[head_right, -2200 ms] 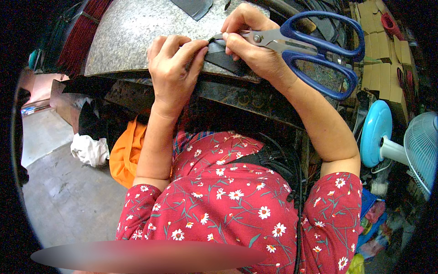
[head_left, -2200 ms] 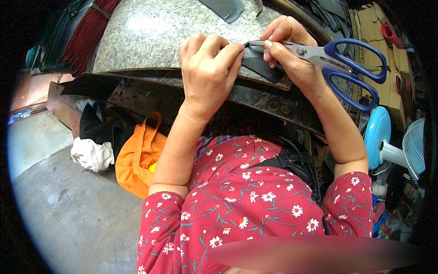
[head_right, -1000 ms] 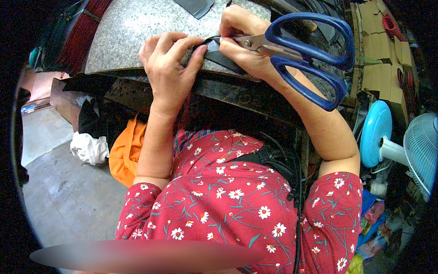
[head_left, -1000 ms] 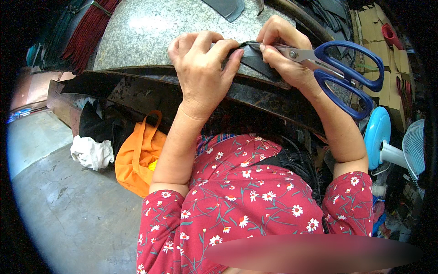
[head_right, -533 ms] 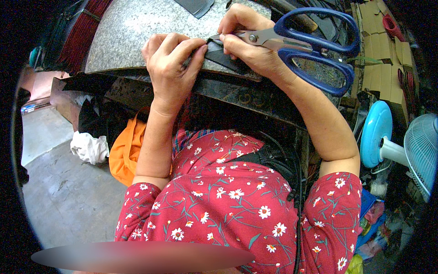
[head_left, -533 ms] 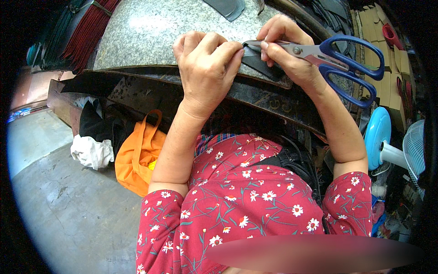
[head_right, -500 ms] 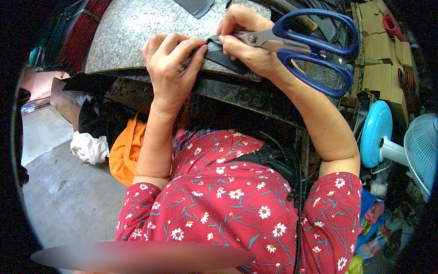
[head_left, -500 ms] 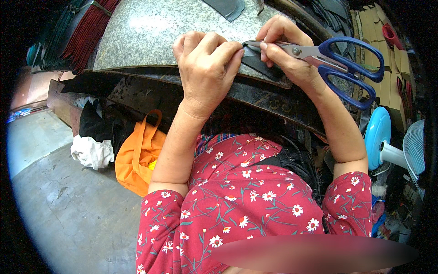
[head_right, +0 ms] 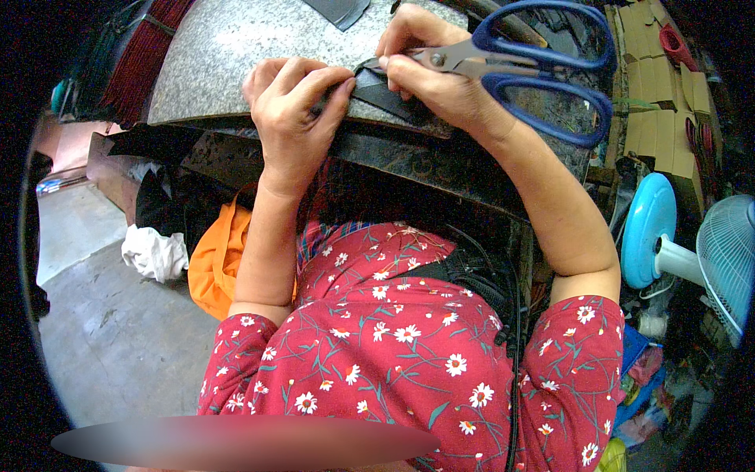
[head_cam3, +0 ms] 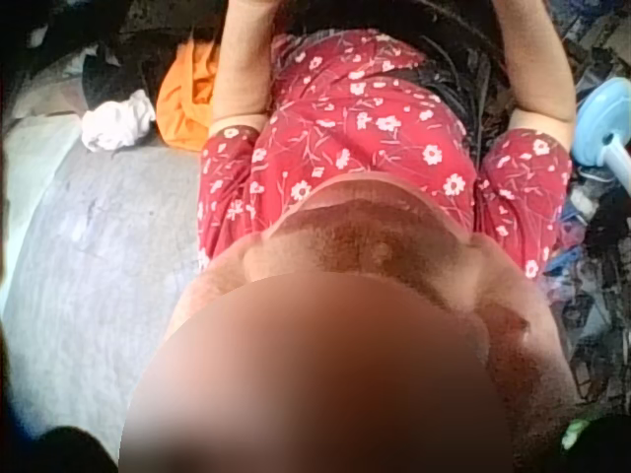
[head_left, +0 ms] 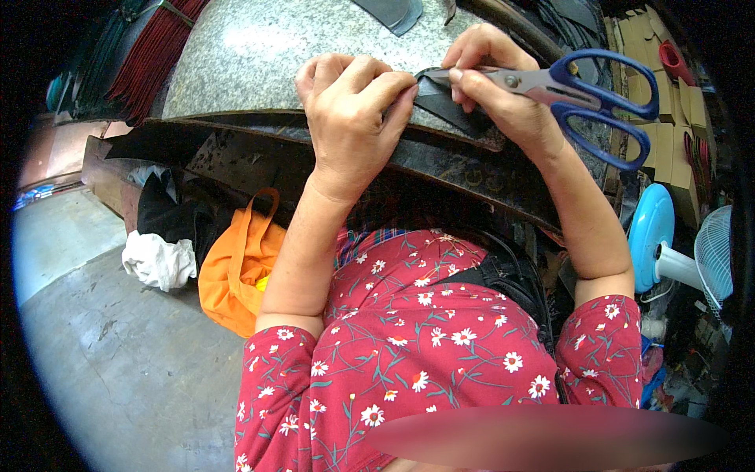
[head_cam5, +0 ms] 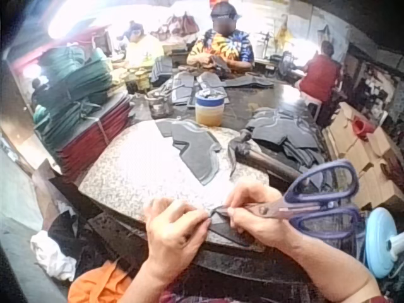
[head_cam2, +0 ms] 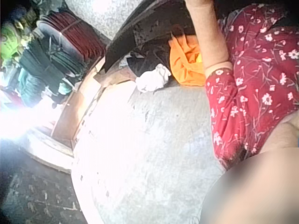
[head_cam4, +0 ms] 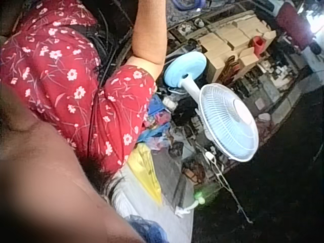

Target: The person repeatedly cuts dark leather pieces using blue-handled scissors, then uses a hammer to tap the edges of each piece. The person handles multiple leather pieces one at a time, cutting and hammering them in sequence.

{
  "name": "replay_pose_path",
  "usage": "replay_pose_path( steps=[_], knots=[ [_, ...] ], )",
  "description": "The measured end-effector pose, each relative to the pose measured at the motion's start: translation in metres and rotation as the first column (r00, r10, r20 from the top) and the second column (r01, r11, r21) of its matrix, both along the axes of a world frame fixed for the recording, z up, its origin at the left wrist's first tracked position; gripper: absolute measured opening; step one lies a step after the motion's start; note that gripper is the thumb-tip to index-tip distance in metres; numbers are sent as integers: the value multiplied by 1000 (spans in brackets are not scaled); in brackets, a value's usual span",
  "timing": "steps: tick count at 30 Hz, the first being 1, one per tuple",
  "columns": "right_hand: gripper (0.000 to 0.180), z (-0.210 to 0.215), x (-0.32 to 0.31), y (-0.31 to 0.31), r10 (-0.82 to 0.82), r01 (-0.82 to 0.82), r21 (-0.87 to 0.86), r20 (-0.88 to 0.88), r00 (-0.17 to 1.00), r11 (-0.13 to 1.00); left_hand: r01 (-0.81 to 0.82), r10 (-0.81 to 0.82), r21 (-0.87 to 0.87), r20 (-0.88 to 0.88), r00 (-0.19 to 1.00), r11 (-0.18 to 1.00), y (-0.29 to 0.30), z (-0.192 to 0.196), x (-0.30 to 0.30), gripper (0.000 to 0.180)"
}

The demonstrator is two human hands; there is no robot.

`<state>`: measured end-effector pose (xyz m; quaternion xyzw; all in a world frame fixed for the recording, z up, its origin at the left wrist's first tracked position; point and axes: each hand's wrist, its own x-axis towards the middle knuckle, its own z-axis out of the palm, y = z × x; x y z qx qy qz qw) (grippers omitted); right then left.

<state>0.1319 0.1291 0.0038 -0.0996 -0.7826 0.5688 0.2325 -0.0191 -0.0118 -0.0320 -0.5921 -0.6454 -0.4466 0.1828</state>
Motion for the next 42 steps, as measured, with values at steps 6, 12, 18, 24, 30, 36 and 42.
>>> replay_pose_path(
  steps=[6,12,18,24,30,36,42],
  knots=[
    [7,-4,-2,0,19,-17,49,-47,999,999,-7,7,5,0,1000,1000,0,-2,1,10],
    [9,-5,-6,-1,1,15,382,-42,999,924,-32,32,21,20,999,999,2,-3,3,11],
    [4,-3,-3,0,34,-34,-109,2,999,993,-31,30,21,16,999,999,2,-5,2,11],
    [6,1,-8,5,117,-108,-116,69,991,987,-29,29,24,4,1000,999,3,-6,1,10],
    [19,45,0,27,-199,185,-220,-42,979,958,-56,56,-32,-24,998,998,3,-4,-1,11],
    [27,49,86,110,-544,497,220,324,774,839,-73,71,-70,-27,997,995,2,-5,1,10],
    [41,-9,135,152,-807,401,806,153,570,436,-50,55,-175,24,998,983,-2,-1,-3,12]
  ],
)
